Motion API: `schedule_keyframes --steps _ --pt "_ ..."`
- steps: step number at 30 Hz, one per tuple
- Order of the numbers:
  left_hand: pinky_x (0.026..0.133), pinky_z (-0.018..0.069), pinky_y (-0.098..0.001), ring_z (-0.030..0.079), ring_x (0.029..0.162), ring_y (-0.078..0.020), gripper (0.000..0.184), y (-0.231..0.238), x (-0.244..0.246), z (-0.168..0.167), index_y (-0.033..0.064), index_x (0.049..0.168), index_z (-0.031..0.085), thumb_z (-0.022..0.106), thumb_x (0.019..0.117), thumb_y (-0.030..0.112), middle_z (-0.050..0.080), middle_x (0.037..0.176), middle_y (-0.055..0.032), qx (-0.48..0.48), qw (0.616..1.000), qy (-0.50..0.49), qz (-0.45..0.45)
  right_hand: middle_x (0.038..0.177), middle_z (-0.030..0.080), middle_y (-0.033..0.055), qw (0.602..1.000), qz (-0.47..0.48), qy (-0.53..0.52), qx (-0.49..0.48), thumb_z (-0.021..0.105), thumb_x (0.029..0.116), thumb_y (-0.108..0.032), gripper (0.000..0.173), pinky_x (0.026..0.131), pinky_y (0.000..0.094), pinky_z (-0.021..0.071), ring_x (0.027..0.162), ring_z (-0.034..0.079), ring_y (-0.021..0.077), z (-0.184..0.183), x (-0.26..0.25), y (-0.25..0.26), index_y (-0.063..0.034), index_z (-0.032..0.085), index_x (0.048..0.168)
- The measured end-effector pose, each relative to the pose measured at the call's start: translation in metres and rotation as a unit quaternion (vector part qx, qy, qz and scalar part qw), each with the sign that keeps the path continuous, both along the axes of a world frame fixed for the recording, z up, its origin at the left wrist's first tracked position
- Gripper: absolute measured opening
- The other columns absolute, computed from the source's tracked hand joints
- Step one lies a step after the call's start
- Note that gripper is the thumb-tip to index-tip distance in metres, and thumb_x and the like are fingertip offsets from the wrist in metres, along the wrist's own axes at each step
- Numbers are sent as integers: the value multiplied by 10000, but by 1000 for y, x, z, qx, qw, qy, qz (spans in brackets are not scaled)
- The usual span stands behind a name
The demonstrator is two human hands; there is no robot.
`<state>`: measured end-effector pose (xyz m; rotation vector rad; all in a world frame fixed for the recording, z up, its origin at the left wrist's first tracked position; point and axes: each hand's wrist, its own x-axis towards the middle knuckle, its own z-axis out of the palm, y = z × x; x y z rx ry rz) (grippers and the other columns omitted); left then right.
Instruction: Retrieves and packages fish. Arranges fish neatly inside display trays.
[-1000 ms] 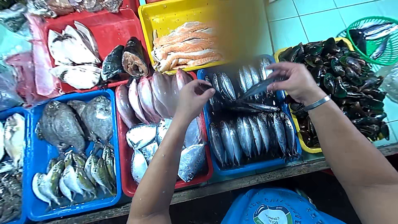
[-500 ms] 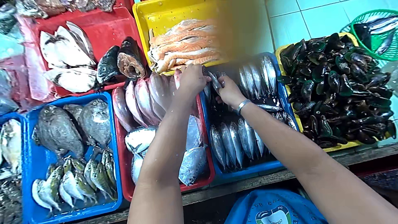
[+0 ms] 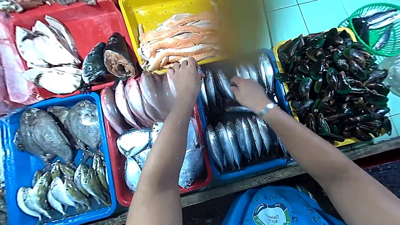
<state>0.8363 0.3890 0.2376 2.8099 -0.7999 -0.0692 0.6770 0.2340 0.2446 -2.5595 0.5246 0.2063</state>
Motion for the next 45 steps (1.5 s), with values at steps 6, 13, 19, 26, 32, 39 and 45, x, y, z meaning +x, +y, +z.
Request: schedule_keyframes --steps 6,13,19,26,32,39,45 --pt "947 545 -610 718 1028 -308 219 -22 -61 10 125 1118 760 696 970 275 757 1053 -104 -16 957 158 -243 1069 712 233 981 47 165 -91 754 911 -175 219 900 702 517 1081 661 467 -6 -75 -74 -77 735 1106" --pt "919 455 -625 622 1152 -371 328 -46 -93 -21 154 1070 757 785 821 366 733 1064 -104 223 910 78 -340 1093 716 171 967 108 182 -140 778 835 -232 236 862 645 537 1111 658 405 -23 -70 -85 -101 739 1028" --pt "901 479 -621 683 995 -351 325 -31 -90 -4 106 1134 674 794 887 281 721 988 -129 162 915 151 -338 1182 708 143 999 44 12 2 761 924 -186 234 1001 587 520 1150 660 341 11 -87 -95 -121 753 1148" --pt "933 552 -581 710 1007 -319 371 -8 -79 18 78 1196 703 803 902 281 734 1066 -136 51 927 202 -311 1115 682 111 959 -70 -172 212 841 838 -106 428 675 357 631 754 700 167 30 -72 -108 -69 646 1218" --pt "873 496 -635 674 1060 -379 288 -10 -96 -11 130 1088 739 710 924 365 737 997 -131 206 906 130 -345 1219 662 126 967 -8 -181 181 858 804 -85 517 885 397 583 985 682 193 26 -44 -95 -91 630 1268" --pt "890 538 -591 670 1085 -363 309 -18 -93 -8 105 1003 740 757 826 358 728 1028 -127 169 913 150 -341 1271 645 145 978 52 -96 180 739 920 -60 546 942 441 563 1036 677 232 30 5 -72 -116 541 1425" --pt "955 541 -563 683 1089 -333 299 3 -89 30 65 1183 710 702 970 274 711 1110 -157 111 915 188 -338 1273 640 209 983 134 6 128 743 916 -77 592 989 578 521 1137 654 370 11 77 -46 -96 491 1452"
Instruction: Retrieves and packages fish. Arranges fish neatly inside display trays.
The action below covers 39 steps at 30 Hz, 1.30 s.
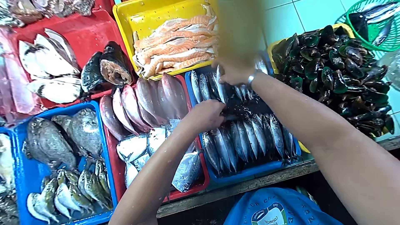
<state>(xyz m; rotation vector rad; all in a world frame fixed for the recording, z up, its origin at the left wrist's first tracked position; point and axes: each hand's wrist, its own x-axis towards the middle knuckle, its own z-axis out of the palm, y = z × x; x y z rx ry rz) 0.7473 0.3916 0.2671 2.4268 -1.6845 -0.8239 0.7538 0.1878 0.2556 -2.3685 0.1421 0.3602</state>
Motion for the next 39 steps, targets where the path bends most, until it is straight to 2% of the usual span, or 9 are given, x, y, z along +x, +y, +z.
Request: schedule_keyframes --steps 7,10,13,16,19,23,26,29,39 --pt "943 555 -521 708 1022 -268 256 28 39 35 108 1191 718 753 941 149 732 1108 -109 -78 995 19 56 1413 510 228 992 -59 -106 -18 740 882 -46 611 1002 501 547 1186 623 356 -31 15 24 -119 535 1453" --pt "911 553 -558 714 987 -281 277 22 55 49 103 1201 689 759 935 141 732 1109 -111 -79 992 44 93 1258 637 159 969 -75 -159 174 624 1027 -225 400 843 411 599 998 689 235 -17 -24 31 -60 580 1389" --pt "939 540 -513 695 1032 -238 284 8 74 44 127 1201 697 768 933 187 725 1125 -87 -99 985 45 135 1136 690 167 916 -64 -40 394 553 1056 -161 489 680 380 628 829 716 227 -16 -57 44 -70 427 1520" --pt "1016 511 -514 634 1159 -318 429 -1 84 22 82 1316 621 772 926 178 625 1303 -165 -157 968 -3 196 1128 692 142 896 -202 -3 396 519 1016 9 553 652 328 599 772 693 199 -26 -57 59 -99 415 1548" --pt "975 536 -529 669 1104 -326 305 -4 78 -1 68 1282 665 643 1014 211 679 1234 -167 -192 959 -37 206 1135 692 172 866 -280 24 414 446 1026 -7 567 633 370 618 732 710 237 -31 -44 71 -130 360 1573" --pt "977 513 -615 657 1164 -357 280 -8 65 -31 158 1265 715 588 1033 249 704 1227 -130 -142 967 -60 201 884 690 179 944 -238 79 215 465 1107 -284 538 474 413 599 526 678 261 -25 -48 80 -184 225 1579" --pt "914 507 -650 623 1171 -415 297 -14 58 -40 186 1246 720 692 957 249 694 1226 -137 -132 960 -92 228 914 713 171 985 -165 14 41 523 1076 -290 420 636 518 597 691 704 307 -13 -76 60 -152 499 1472" --pt "926 487 -650 588 1213 -423 321 -15 49 -38 181 1259 714 701 951 272 659 1295 -143 -141 954 -96 248 915 723 137 980 -179 -61 -62 514 1046 -210 319 744 585 584 822 717 327 -6 -110 17 -130 643 1327" --pt "976 515 -545 646 1131 -336 280 -38 18 -21 128 1225 712 659 993 277 682 1237 -133 -238 945 -84 206 1140 696 149 957 -243 -83 -134 594 985 -171 286 847 573 579 987 698 324 7 -170 -31 -90 696 1241"
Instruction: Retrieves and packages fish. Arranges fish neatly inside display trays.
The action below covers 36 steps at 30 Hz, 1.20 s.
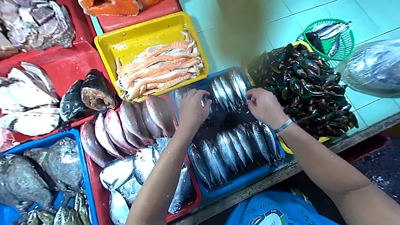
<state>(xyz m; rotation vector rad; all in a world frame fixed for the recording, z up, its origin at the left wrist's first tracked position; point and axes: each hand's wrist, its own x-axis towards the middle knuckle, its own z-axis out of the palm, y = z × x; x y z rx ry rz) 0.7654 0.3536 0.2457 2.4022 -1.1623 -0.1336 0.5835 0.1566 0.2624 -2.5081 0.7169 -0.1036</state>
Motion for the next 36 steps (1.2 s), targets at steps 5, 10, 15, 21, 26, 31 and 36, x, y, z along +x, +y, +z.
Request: schedule_keyframes --steps 5,10,15,21,26,31,36 --pt "968 517 -535 650 1130 -318 273 -22 1 8 128 1227 707 641 1002 268 693 1226 -113 10 1000 10 20 1338 618 187 998 28 55 -29 583 994 -297 418 832 599 579 1079 681 389 -16 60 33 -94 617 1357" --pt "913 549 -510 680 1054 -295 278 -12 3 15 101 1240 694 614 1018 248 689 1231 -132 1 995 67 70 1425 503 290 986 9 152 -62 493 1037 -76 490 812 552 595 1085 679 434 -19 110 63 73 385 1491" --pt "894 567 -512 699 1017 -281 272 25 2 11 96 1231 696 619 1010 232 702 1209 -125 -8 986 108 126 1425 523 263 995 -26 85 52 492 1032 -115 478 903 553 585 1141 668 409 -19 103 62 13 422 1487" --pt "1009 505 -560 646 1181 -325 278 14 4 -5 125 1246 726 570 1027 199 706 1223 -135 7 997 53 49 1114 707 215 983 -33 -10 178 472 1054 -117 390 867 543 581 1002 722 365 -38 100 76 -81 458 1443" --pt "914 481 -646 591 1216 -393 268 -9 -9 -15 171 1187 747 627 975 284 702 1182 -130 134 989 -11 55 1118 704 214 994 -33 62 90 439 1058 -141 409 866 567 584 1054 712 394 -35 107 72 -107 425 1465" --pt "850 482 -652 581 1201 -439 301 -28 -30 -16 74 1133 727 679 930 290 689 1179 -167 218 974 -47 26 1093 713 200 988 -65 1 138 438 1080 -124 350 871 527 576 997 722 355 -23 89 56 -84 490 1423" --pt "863 490 -647 594 1199 -430 250 -34 -19 -22 95 1193 716 609 971 137 695 1196 -161 200 976 -57 60 1072 704 184 979 -74 -40 186 437 1077 -114 311 846 508 571 939 709 320 -35 90 54 -77 546 1366"
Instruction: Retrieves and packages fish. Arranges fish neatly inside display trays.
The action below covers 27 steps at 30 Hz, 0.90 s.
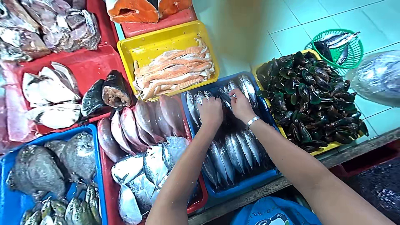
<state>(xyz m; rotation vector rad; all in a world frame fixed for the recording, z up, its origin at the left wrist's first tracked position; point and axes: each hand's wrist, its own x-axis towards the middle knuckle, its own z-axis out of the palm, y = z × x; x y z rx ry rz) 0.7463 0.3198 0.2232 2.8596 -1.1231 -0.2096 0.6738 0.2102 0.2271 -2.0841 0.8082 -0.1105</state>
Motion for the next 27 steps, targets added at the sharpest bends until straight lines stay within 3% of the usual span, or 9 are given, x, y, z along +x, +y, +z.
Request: schedule_keyframes --steps 6,8,12,15,17,20,23,25,27 --pt "827 508 -618 603 1176 -424 230 -2 8 -4 74 1168 706 573 980 64 685 1171 -175 -6 1000 -17 20 1103 704 182 999 4 -36 -3 431 1086 -119 295 863 494 568 968 710 315 1 10 11 -69 557 1348" --pt "844 509 -626 598 1203 -429 242 -6 15 -5 91 1191 701 568 989 113 683 1202 -177 -10 999 -4 35 1089 704 178 999 -6 -43 -1 429 1085 -119 291 853 482 570 951 709 303 -3 8 10 -67 563 1339" --pt "866 499 -639 592 1204 -430 299 -14 24 -6 121 1194 720 680 961 305 682 1212 -169 5 999 6 35 1028 693 168 998 -20 -50 21 408 1093 -126 294 803 474 573 860 698 282 -9 5 3 -70 552 1343" --pt "875 499 -648 591 1217 -418 246 -15 29 -6 118 1165 734 646 972 243 686 1202 -164 -3 999 24 38 1063 693 166 997 -29 -56 40 394 1101 -138 298 827 473 575 884 703 277 -12 6 0 -73 555 1344" --pt "887 494 -655 601 1204 -419 242 -8 32 -1 99 1120 736 602 1001 260 696 1165 -167 -58 997 35 40 1119 690 177 997 -17 -62 45 397 1100 -129 302 859 487 573 932 703 291 -12 9 2 -65 566 1342" --pt "920 508 -616 628 1154 -404 267 8 36 5 95 1121 718 582 1042 311 702 1121 -165 -141 989 25 33 1101 717 210 999 45 0 2 441 1092 -154 319 892 565 572 1013 718 375 -13 15 11 -102 549 1388" --pt "919 496 -618 625 1157 -383 241 15 35 2 180 1194 733 576 1043 285 704 1142 -140 -131 991 37 8 1055 717 194 988 107 89 -71 453 1091 -227 358 828 591 586 1005 718 399 -15 18 14 -180 480 1445" --pt "920 494 -646 619 1195 -385 256 12 36 -3 226 1226 730 616 1004 281 712 1173 -122 -98 995 32 3 1123 702 202 980 102 85 -148 462 1089 -316 348 808 610 581 1020 705 412 -10 14 5 -170 577 1383" --pt "906 496 -647 615 1198 -387 269 10 36 -5 228 1224 727 629 996 332 709 1175 -118 -86 996 28 12 1280 630 223 966 78 87 -229 498 1062 -340 391 806 601 583 1068 680 426 -3 8 -9 -133 594 1379"
